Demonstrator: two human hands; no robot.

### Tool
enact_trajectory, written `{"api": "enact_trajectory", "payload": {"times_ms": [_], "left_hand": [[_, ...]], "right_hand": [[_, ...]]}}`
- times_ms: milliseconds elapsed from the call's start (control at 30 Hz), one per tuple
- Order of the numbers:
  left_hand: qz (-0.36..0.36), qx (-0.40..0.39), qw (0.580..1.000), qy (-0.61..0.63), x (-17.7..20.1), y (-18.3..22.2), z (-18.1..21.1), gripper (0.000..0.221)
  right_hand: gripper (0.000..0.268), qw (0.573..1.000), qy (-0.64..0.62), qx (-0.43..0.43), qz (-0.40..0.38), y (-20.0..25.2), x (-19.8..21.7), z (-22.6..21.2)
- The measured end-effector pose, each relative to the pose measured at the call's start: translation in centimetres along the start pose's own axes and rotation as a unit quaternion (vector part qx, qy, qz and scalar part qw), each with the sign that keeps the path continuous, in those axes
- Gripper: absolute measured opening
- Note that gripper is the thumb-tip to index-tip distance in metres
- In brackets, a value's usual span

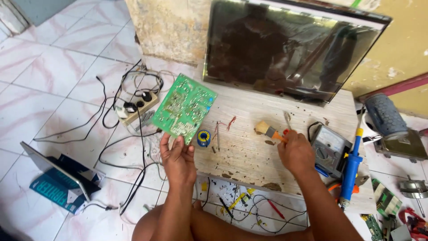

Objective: Testing and cleaning a circuit board using a multimeter and a brush on a repair bench.

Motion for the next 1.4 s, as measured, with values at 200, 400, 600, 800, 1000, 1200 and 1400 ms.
{"api": "enact_trajectory", "payload": {"times_ms": [200,400,600,800,1000,1200,1400], "left_hand": [[0.006,0.013,1.000,0.015,-1.3,0.6,-0.8,0.040],[0.045,0.016,0.998,0.041,-1.7,1.1,0.6,0.039],[0.046,0.020,0.996,0.067,-1.2,0.9,0.6,0.038],[0.060,0.031,0.996,0.065,-0.9,1.1,0.9,0.037],[0.053,0.030,0.996,0.064,-1.1,1.4,0.6,0.038],[0.054,0.034,0.996,0.059,-0.2,1.3,0.5,0.037],[0.060,0.025,0.995,0.074,-0.3,1.3,0.9,0.038]], "right_hand": [[0.028,0.996,-0.038,-0.010,-0.086,-3.3,-0.4,-0.2],[0.030,0.961,-0.063,0.101,-0.251,0.7,7.8,-7.1],[0.029,0.979,-0.138,0.052,-0.137,-1.9,5.4,-5.4],[0.025,0.940,-0.157,0.099,-0.285,2.2,9.7,-10.9],[0.023,0.933,-0.248,0.089,-0.244,1.9,12.5,-13.8],[0.021,0.938,-0.202,0.140,-0.245,3.6,10.7,-15.5],[0.027,0.923,-0.258,-0.047,-0.283,4.5,14.3,-9.9]]}}
Point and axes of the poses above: each hand's wrist, its own y-axis away from the middle knuckle, its own x-axis out of the back of the hand, z = x × y, the point moved 4 cm from there along -y, towards the middle knuckle, and after that the axes turned 6 degrees about y, right-handed, at the moved point
